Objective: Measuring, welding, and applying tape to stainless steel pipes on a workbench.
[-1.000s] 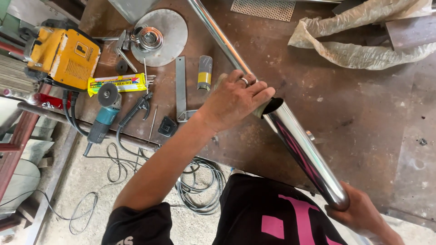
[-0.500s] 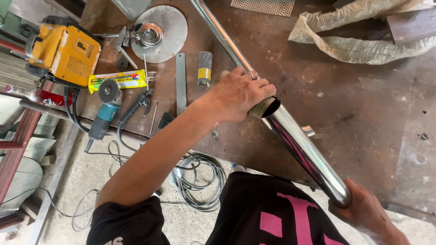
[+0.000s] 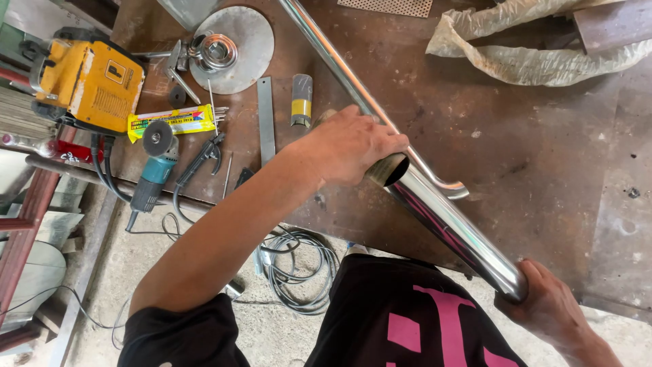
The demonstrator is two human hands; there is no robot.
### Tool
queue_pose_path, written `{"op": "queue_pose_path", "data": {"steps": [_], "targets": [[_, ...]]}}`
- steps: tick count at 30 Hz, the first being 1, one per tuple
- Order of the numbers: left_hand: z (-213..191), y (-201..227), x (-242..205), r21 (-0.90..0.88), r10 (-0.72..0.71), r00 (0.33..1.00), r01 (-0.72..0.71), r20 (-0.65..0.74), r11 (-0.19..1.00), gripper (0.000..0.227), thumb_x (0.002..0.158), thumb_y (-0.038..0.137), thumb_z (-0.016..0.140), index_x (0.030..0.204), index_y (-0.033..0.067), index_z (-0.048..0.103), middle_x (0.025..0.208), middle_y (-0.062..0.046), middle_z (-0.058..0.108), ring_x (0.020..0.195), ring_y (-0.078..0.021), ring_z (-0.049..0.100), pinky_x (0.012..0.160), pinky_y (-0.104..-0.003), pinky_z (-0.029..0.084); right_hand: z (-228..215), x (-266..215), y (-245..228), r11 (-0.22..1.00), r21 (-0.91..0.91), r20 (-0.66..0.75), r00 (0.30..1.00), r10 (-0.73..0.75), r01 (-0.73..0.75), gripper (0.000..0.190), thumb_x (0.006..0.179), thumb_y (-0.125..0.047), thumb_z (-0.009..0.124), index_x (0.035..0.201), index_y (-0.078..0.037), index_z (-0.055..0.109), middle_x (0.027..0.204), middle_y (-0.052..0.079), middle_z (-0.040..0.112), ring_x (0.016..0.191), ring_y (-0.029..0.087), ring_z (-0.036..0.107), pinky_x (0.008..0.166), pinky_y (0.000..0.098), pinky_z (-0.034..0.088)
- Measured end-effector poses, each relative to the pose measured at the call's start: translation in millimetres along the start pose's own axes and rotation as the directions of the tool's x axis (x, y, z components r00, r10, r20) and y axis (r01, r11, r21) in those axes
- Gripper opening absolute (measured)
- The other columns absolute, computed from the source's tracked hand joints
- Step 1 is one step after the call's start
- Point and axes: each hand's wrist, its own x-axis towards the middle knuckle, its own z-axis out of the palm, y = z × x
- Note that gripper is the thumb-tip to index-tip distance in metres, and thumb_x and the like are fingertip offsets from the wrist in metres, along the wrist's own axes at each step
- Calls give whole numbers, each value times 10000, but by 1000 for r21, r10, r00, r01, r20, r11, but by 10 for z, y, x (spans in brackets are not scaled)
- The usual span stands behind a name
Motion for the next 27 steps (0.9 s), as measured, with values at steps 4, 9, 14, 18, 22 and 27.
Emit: {"op": "queue_pose_path", "data": {"steps": [4, 9, 14, 18, 22, 27], "targets": [[-209, 97, -17, -21, -27, 974, 33, 225, 999, 434, 732, 25, 784, 1096, 198, 621, 1062, 4, 760, 1004, -178, 704, 940, -424, 500, 23, 25, 32, 998, -51, -19, 999, -26, 25, 450, 600, -206, 876, 989, -151, 657, 870, -20, 730, 681, 160, 737, 614, 296, 637], [-31, 115, -3, 216, 32, 992, -57, 120, 975, 396, 818, 52, 746, 1151, 147, 556, 990, -52, 706, 921, -219, 668, 900, -426, 474, 133, 128, 411, 992, -65, 19, 994, -112, 113, 513, 608, -238, 909, 1038, -187, 634, 906, -32, 753, 693, 125, 760, 593, 253, 686], [130, 115, 1, 366, 174, 958, -82, -226, 927, 117, 892, 125, 725, 944, 147, 623, 870, -35, 756, 675, -134, 692, 771, -337, 491, -103, 148, 248, 993, -84, 82, 994, -75, 81, 473, 618, -258, 904, 1016, -231, 651, 854, -73, 785, 648, 88, 779, 569, 226, 693], [122, 113, -34, 467, 267, 865, -44, -425, 883, 100, 922, 161, 697, 874, 176, 610, 799, -19, 712, 704, -149, 668, 838, -344, 456, -239, 179, 87, 996, -73, 272, 960, 68, -50, 533, 623, -231, 937, 1081, -286, 671, 845, -97, 857, 652, 90, 812, 589, 246, 658], [93, 112, -55, 544, 311, 796, 27, -519, 839, 115, 993, 204, 670, 895, 184, 614, 820, -18, 713, 807, -146, 694, 854, -333, 443, -263, 194, 41, 994, 73, 333, 941, 53, -82, 463, 620, -154, 941, 1024, -231, 728, 714, -43, 875, 532, 120, 757, 530, 277, 585], [144, 84, -22, 693, 393, 769, 88, -504, 716, 115, 1002, 220, 680, 1082, 163, 620, 974, -36, 719, 902, -180, 663, 948, -374, 427, -229, 246, 103, 961, 229, 485, 874, 22, -152, 524, 662, -47, 918, 1126, -194, 723, 683, 26, 874, 509, 148, 784, 489, 277, 627]]}}
